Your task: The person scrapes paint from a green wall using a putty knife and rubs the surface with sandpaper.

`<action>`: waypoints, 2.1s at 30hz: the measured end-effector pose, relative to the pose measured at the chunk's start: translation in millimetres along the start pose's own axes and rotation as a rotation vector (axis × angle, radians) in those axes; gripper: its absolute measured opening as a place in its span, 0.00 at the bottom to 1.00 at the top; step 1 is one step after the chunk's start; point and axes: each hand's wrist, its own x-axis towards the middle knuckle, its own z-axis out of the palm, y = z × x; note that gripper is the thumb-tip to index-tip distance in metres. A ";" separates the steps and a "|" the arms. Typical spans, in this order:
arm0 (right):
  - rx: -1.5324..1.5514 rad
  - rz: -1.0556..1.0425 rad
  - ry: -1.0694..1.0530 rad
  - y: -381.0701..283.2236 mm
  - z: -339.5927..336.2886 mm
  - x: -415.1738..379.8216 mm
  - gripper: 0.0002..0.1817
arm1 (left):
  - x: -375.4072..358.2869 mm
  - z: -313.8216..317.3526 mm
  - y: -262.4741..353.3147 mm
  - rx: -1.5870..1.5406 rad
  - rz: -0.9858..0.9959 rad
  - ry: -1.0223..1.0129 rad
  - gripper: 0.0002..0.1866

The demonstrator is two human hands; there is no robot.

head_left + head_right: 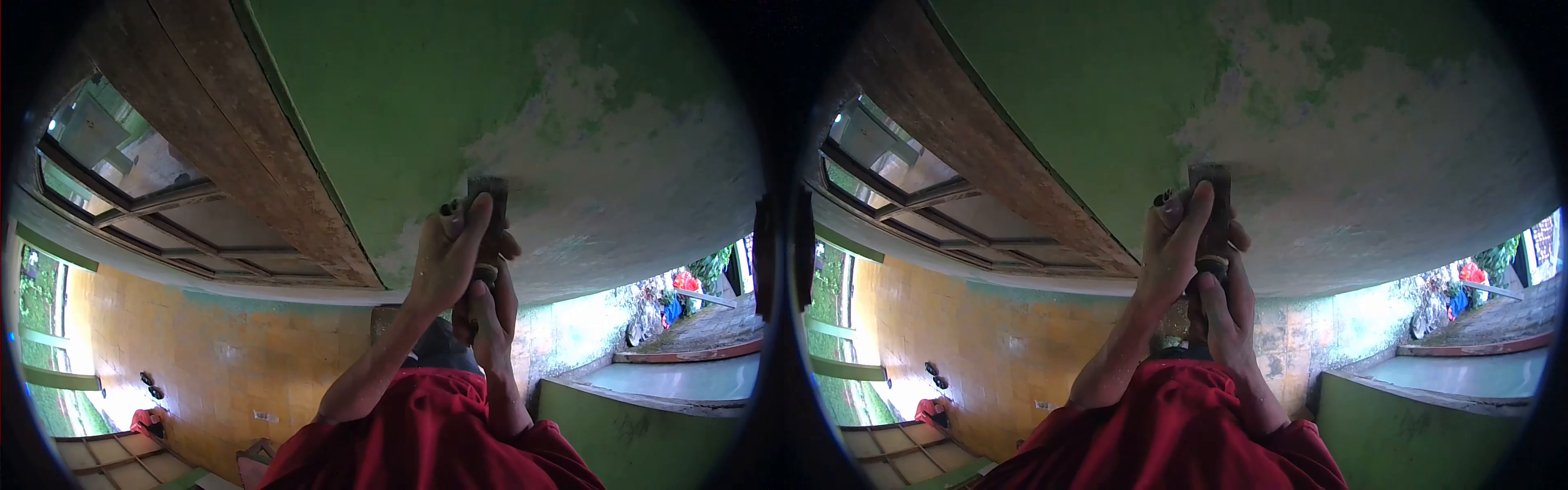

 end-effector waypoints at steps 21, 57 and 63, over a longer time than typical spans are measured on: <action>0.077 0.057 -0.061 -33.0 11.5 13.2 0.24 | 9.6 16.7 29.1 -0.030 0.057 0.090 0.17; -0.125 -0.038 0.009 -54.0 20.5 7.1 0.37 | 16.3 34.5 48.6 -0.161 0.126 -0.001 0.16; -0.083 -0.006 -0.028 -68.0 20.7 4.8 0.28 | 11.4 35.1 46.2 -0.212 0.065 -0.009 0.15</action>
